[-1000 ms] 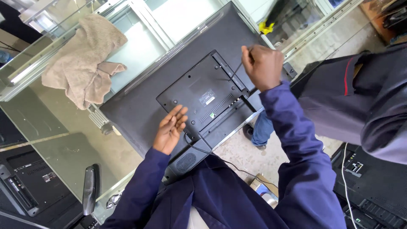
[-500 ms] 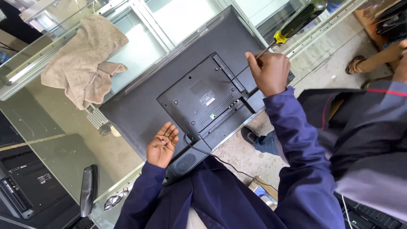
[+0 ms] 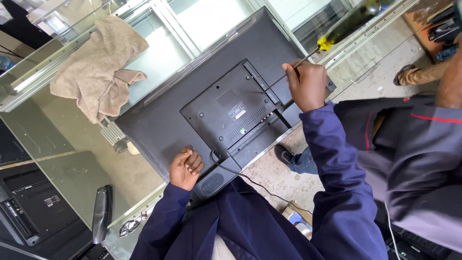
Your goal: Removing screws from the back of a television using a screwdriver to disassemble it
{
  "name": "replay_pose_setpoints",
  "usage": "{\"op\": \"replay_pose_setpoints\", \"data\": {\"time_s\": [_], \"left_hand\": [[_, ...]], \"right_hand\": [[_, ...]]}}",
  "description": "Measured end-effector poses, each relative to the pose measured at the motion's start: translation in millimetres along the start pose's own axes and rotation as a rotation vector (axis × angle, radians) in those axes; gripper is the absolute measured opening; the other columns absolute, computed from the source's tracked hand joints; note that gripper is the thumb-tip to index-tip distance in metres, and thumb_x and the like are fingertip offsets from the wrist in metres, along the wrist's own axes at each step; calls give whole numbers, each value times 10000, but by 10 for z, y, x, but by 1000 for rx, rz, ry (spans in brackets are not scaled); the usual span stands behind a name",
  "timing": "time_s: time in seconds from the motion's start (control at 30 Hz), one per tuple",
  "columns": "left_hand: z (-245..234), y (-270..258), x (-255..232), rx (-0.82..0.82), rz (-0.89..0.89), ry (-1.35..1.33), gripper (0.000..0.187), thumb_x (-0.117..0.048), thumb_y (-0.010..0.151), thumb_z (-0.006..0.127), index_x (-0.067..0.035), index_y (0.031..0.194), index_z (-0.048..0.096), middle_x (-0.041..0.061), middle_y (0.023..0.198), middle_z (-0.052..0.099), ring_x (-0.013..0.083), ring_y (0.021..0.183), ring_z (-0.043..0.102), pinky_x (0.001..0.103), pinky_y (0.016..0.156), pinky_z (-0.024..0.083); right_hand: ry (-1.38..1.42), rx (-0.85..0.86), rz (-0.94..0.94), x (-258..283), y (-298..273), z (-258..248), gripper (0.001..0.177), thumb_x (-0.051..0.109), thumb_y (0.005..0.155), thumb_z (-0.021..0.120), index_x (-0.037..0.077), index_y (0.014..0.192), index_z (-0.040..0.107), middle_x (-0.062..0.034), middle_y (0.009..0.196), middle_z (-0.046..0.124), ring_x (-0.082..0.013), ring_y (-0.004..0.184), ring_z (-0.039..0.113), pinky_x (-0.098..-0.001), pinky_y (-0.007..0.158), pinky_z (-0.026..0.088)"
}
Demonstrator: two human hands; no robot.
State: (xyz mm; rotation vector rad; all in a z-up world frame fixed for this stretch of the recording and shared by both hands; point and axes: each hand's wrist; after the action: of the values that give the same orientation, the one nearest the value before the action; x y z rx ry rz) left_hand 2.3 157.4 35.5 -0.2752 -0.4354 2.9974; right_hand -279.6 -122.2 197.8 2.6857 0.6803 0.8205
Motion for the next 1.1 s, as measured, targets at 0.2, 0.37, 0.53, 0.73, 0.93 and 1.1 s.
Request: {"op": "replay_pose_setpoints", "data": {"time_s": [0.2,0.37,0.53,0.73,0.93,1.1], "left_hand": [[-45,59,85,59,-67,42,132,-125,891,470,-94,942,587,-79,547,220,75,449,275,216,402,343],[108,312,336,-80,-143,306,265,-208,961,463,-3,1060,599,-85,520,246,19,368,271,150,307,306],[259,600,555,-98,-230,579,472,-358,1025,419,80,1117,570,-70,541,270,-5,347,292,135,240,298],[169,696,771,-198,-316,669,444,-359,1024,465,-7,777,572,-47,530,263,37,332,298,165,230,264],[181,647,697,-267,-272,727,435,-334,1029,463,-102,661,446,-60,505,230,42,310,257,185,231,236],[115,580,640,-266,-223,659,434,-300,994,487,-64,630,472,-31,504,280,36,322,326,152,246,259]], "right_hand": [[187,74,-42,85,-115,-149,225,108,1047,605,28,858,696,-87,666,663,-356,665,653,-413,698,511],[335,132,-12,598,-384,-570,279,142,1068,563,28,850,693,-96,658,652,-296,598,634,-363,675,508],[581,230,72,1049,-742,-656,214,74,999,565,10,850,705,-98,640,644,-220,514,620,-298,623,517],[638,258,31,1095,-921,-607,201,75,967,578,34,812,699,-66,607,644,-210,479,642,-283,581,525],[549,160,31,828,-993,-461,186,22,987,562,-7,848,682,-96,632,649,-235,487,625,-306,608,514],[481,126,-1,627,-1057,-237,202,21,1007,562,-31,842,667,-128,638,631,-259,473,601,-319,578,502]]}}
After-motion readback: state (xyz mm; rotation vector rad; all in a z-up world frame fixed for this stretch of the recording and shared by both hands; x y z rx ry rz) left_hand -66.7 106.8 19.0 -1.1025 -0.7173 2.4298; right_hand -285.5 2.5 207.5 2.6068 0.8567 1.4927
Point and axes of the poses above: each hand's wrist, its own y-axis towards the middle knuckle, its own z-axis out of the palm, x = y × z
